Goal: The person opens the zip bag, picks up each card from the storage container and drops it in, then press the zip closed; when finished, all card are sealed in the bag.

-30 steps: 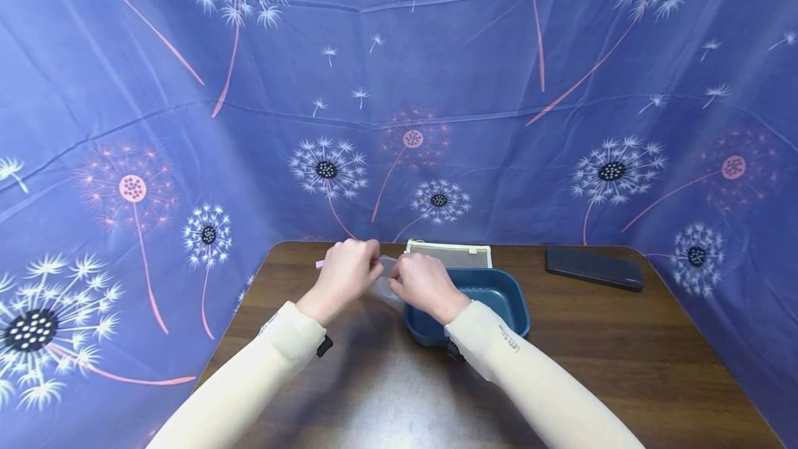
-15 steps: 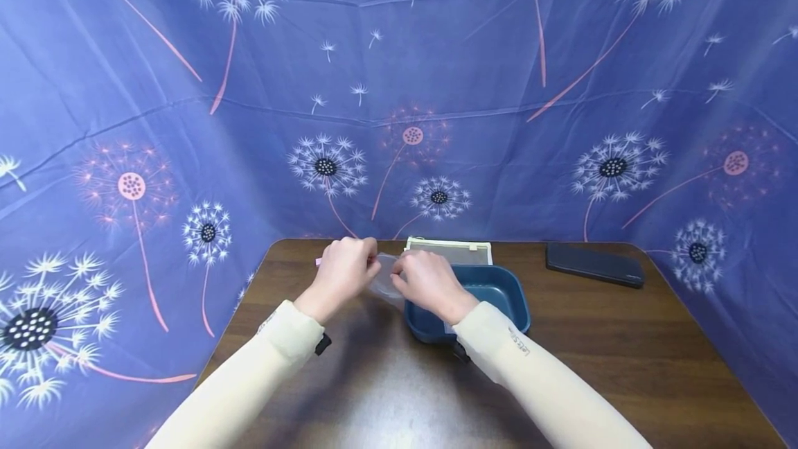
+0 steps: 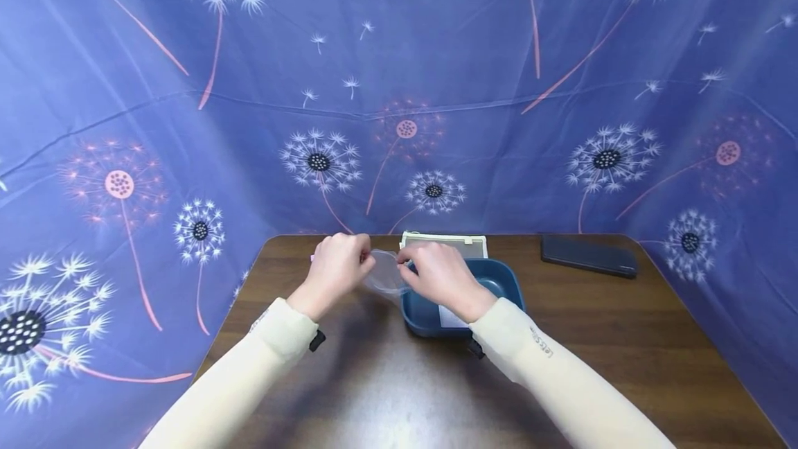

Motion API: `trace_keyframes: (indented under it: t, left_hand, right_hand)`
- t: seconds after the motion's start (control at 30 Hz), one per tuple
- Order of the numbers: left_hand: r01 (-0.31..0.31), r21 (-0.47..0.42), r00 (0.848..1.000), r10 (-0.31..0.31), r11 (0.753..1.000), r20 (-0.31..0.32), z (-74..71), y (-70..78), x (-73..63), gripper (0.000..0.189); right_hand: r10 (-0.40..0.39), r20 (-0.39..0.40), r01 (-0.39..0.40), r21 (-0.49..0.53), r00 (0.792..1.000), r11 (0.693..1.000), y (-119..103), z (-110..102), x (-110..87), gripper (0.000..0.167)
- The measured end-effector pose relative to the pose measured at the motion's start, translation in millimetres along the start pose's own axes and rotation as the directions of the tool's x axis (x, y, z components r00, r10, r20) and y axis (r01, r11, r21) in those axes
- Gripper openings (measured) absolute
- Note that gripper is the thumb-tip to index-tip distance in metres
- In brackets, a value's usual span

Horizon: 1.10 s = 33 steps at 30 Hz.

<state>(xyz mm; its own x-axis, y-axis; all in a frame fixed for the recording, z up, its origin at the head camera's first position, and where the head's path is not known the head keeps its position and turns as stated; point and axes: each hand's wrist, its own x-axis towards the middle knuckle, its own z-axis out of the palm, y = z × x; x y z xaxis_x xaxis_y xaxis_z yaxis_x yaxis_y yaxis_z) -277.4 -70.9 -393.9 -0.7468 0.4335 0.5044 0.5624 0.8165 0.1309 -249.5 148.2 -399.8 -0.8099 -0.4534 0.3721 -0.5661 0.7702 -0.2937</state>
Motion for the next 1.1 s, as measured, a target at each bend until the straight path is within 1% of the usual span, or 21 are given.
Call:
trace_keyframes:
  t: [0.2, 0.37, 0.47, 0.63, 0.77, 0.87, 1.1]
  left_hand:
    - [0.022, 0.001, 1.0, -0.022, 1.0, 0.012, -2.1, -2.0, -1.9, 0.022]
    - [0.026, 0.0, 1.0, -0.026, 1.0, 0.004, -2.6, -3.7, -3.2, 0.024]
    - [0.029, 0.002, 1.0, -0.029, 1.0, 0.001, -2.1, -4.4, -3.2, 0.024]
    - [0.029, 0.011, 0.999, -0.029, 1.0, -0.012, -1.2, -4.0, -3.1, 0.024]
    - [0.027, 0.012, 0.999, -0.027, 1.0, -0.022, -0.6, -2.5, -2.9, 0.024]
    - [0.026, 0.009, 1.0, -0.026, 1.0, -0.012, 0.0, -1.4, -2.7, 0.024]
    - [0.014, 0.002, 1.0, -0.014, 1.0, -0.018, 1.7, 0.0, -2.6, 0.023]
  right_hand:
    - [0.024, -0.039, -0.024, 0.001, 0.999, 1.0, 6, -10, -4.1, 0.01]
    - [0.04, -0.078, -0.043, -0.034, 0.996, 0.998, 14, -15, -7.1, 0.009]
    - [0.067, -0.079, -0.07, -0.043, 0.995, 0.997, 22, -17, -9.5, 0.009]
    - [0.118, -0.046, -0.12, -0.056, 0.992, 0.991, 42, -14, -14.1, 0.011]
    - [0.161, 0.014, -0.16, -0.076, 0.987, 0.984, 59, -9, -17.7, 0.01]
    - [0.191, 0.059, -0.185, -0.094, 0.98, 0.978, 70, -4, -20.5, 0.01]
    - [0.225, 0.096, -0.215, -0.11, 0.97, 0.971, 86, 5, -26.1, 0.01]
